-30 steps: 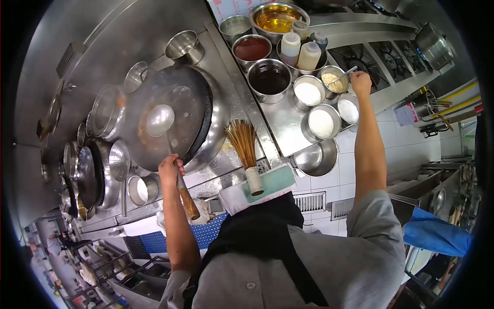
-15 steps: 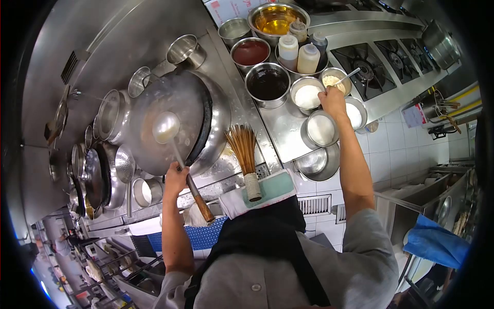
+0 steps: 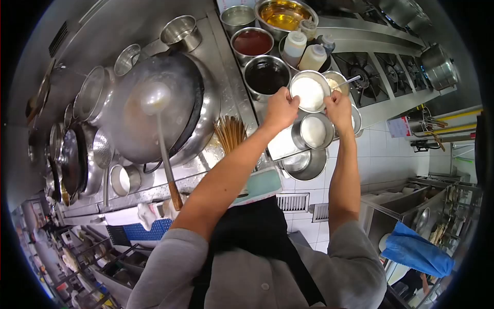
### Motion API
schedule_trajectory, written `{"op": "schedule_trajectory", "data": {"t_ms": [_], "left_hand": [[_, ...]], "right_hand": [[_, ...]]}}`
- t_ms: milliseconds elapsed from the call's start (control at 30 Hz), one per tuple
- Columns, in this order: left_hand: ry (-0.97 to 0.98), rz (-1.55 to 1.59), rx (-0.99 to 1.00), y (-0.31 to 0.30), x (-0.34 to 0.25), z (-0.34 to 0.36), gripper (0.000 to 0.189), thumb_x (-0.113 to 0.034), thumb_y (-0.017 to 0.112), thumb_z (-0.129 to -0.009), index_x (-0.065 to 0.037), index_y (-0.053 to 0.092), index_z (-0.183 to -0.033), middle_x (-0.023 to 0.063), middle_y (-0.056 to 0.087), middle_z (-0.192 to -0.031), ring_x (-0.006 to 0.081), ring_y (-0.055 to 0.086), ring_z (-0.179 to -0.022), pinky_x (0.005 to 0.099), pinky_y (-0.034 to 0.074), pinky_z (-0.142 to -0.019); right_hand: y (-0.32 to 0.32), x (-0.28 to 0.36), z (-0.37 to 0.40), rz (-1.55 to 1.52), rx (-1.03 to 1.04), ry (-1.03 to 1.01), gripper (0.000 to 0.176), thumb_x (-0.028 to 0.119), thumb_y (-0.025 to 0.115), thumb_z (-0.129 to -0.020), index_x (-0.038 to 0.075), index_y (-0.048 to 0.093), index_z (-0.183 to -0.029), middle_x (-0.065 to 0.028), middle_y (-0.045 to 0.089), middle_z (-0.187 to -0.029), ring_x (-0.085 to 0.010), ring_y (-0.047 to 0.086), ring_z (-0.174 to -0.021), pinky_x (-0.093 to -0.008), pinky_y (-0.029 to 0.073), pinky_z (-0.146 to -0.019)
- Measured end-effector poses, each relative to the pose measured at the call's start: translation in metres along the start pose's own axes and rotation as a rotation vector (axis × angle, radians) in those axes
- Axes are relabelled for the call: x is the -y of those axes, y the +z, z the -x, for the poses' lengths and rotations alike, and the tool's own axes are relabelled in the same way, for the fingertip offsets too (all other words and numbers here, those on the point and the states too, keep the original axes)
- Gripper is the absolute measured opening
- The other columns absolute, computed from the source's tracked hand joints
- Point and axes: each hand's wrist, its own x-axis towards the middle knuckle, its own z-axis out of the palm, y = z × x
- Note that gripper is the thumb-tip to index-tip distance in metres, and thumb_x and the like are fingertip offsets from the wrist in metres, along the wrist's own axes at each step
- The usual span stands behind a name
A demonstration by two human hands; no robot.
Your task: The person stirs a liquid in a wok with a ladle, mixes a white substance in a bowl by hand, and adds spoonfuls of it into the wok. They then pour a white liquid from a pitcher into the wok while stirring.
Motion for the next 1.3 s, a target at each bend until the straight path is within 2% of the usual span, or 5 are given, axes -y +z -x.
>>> {"op": "schedule_trajectory", "data": {"t_ms": [67,233,367,567,1300], "left_hand": [[0.005,-0.006,-0.068,0.004,-0.012,0.004,0.02,-0.008,0.062,-0.092,0.006,0.053,-0.08,0.0143,0.063,-0.073,0.0218,0.071,-0.06,0.0309,0.057,-0.05],[-0.038,0.042,-0.079,-0.032,-0.03,0.035,0.015,-0.005,0.058,-0.091,0.006,0.053,-0.081,0.0121,0.058,-0.071,0.0225,0.071,-0.06,0.0322,0.057,-0.049],[-0.03,-0.079,-0.029,-0.094,-0.045,0.082,0.015,-0.005,0.057,-0.09,0.007,0.054,-0.082,0.013,0.059,-0.071,0.0199,0.068,-0.056,0.0324,0.058,-0.047],[0.016,-0.109,-0.113,-0.196,-0.04,0.134,0.019,-0.005,0.057,-0.091,0.005,0.052,-0.074,0.0084,0.057,-0.065,0.0125,0.063,-0.058,0.0302,0.056,-0.048],[-0.017,-0.276,-0.575,-0.4,-0.005,0.241,0.027,-0.013,0.057,-0.088,0.005,0.06,-0.068,0.0193,0.063,-0.056,0.03,0.068,-0.052,0.0413,0.054,-0.059]], "right_hand": [[-0.013,0.005,0.012,-0.173,0.13,0.055,0.031,0.025,0.069,-0.09,-0.002,0.064,-0.076,-0.0093,0.063,-0.06,-0.0174,0.066,-0.06,-0.0344,0.049,-0.054],[-0.049,-0.107,-0.1,0.207,-0.618,0.086,0.034,0.032,0.075,-0.092,-0.001,0.069,-0.085,-0.0047,0.066,-0.073,-0.0087,0.06,-0.064,-0.0256,0.046,-0.059],[-0.048,-0.126,-0.133,-0.325,-0.083,0.285,0.024,0.023,0.068,-0.096,-0.001,0.072,-0.092,-0.003,0.066,-0.075,-0.0065,0.052,-0.063,-0.0236,0.04,-0.058],[-0.078,-0.017,-0.038,0.036,-0.142,-0.359,0.02,0.016,0.065,-0.097,-0.001,0.075,-0.102,-0.0081,0.075,-0.087,-0.0142,0.065,-0.073,-0.0289,0.051,-0.069],[0.2,0.324,0.19,-0.541,0.464,-0.553,0.018,0.012,0.06,-0.102,0.0,0.07,-0.111,-0.0095,0.073,-0.098,-0.0095,0.066,-0.086,-0.0241,0.051,-0.071]]}}
